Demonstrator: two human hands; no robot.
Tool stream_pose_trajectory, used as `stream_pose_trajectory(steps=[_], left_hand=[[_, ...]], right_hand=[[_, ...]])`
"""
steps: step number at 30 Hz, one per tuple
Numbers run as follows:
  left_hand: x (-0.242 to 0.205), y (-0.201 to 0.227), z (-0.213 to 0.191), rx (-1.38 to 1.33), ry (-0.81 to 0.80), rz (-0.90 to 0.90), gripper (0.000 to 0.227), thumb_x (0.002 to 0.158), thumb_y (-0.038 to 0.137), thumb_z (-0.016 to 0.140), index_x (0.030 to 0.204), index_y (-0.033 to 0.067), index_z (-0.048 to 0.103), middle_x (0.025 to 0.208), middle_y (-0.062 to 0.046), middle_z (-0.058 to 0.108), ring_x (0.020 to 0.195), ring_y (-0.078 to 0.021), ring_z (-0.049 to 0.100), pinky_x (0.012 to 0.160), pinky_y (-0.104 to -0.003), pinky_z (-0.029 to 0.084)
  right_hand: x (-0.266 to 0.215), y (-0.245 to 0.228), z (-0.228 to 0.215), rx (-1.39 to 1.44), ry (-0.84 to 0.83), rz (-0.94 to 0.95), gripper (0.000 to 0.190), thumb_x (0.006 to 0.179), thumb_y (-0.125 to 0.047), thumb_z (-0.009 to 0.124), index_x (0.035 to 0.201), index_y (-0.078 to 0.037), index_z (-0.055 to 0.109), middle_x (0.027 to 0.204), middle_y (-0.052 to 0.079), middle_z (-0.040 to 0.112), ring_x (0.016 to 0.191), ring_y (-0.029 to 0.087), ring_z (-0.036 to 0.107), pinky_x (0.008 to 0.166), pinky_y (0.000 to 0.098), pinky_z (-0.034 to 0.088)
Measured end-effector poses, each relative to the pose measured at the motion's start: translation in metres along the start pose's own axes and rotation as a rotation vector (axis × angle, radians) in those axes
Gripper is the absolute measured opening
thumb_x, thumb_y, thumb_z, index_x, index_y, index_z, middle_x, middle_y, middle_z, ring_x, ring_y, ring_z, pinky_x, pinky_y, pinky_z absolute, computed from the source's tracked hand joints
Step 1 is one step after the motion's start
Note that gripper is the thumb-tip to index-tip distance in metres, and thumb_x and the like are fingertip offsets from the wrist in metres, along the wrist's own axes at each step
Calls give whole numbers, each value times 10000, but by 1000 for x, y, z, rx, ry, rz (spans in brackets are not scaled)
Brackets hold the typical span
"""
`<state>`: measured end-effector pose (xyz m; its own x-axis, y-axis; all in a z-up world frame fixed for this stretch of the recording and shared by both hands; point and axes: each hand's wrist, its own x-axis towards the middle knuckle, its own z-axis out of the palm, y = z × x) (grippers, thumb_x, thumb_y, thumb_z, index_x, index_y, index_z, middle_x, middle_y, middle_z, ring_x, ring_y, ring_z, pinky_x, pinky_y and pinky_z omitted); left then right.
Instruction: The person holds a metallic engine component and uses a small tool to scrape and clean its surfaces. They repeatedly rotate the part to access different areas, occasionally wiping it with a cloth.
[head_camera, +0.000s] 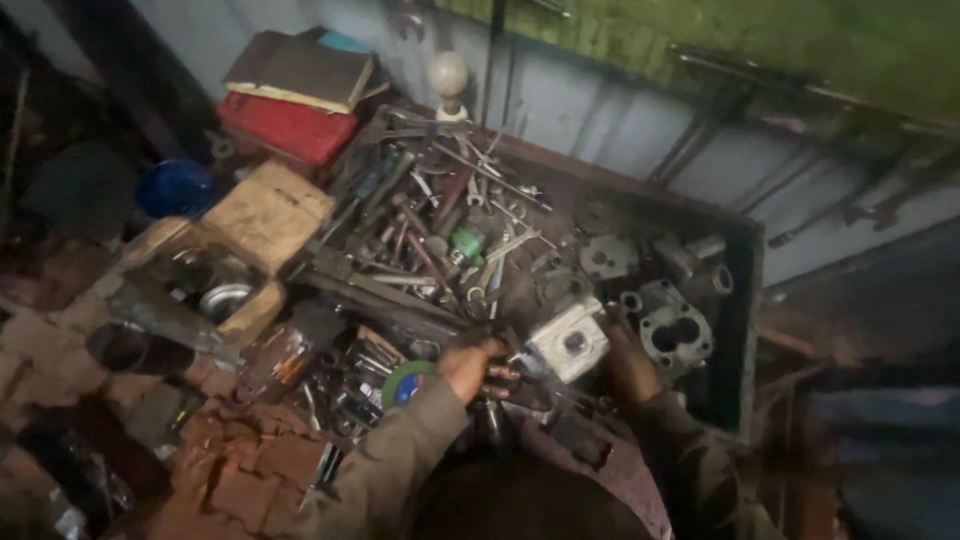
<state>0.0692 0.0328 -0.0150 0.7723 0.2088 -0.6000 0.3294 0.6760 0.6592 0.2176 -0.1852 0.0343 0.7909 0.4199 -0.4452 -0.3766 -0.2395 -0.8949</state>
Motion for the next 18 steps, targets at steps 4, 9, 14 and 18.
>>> stream_pose_trajectory(steps=[4, 9, 14, 18], left_hand=[[3, -13, 10, 373, 89, 215, 364, 787, 168, 779, 1143, 112, 726, 861, -88, 731, 679, -288, 693, 551, -414, 557], [-14, 3, 27, 731, 231, 573, 353, 741, 242, 873, 1041, 102, 750, 932, -111, 789, 853, -286, 761, 778, -387, 584], [-31, 5, 30, 754, 216, 625, 409, 770, 279, 865, 1104, 95, 718, 1019, -143, 771, 944, -331, 721, 806, -414, 565], [-33, 7, 31, 837, 234, 525, 493, 778, 313, 837, 1156, 61, 646, 1064, -161, 740, 979, -322, 721, 842, -407, 580]], right_hand=[[31, 29, -18, 374, -198, 85, 585, 1056, -457, 425, 1454, -33, 483, 1408, 141, 577, 1258, 263, 549, 1098, 393, 410], [73, 51, -37, 356, -185, 131, 553, 1083, -411, 370, 1411, 5, 530, 1380, 148, 608, 1229, 268, 563, 1090, 403, 412], [45, 35, -34, 94, -216, 3, 604, 1063, -450, 300, 1389, -10, 555, 1368, 154, 647, 1250, 264, 598, 1085, 368, 425], [24, 7, -16, 99, -131, 51, 539, 1083, -378, 361, 1481, -49, 516, 1411, 275, 474, 1276, 404, 417, 1047, 484, 326]])
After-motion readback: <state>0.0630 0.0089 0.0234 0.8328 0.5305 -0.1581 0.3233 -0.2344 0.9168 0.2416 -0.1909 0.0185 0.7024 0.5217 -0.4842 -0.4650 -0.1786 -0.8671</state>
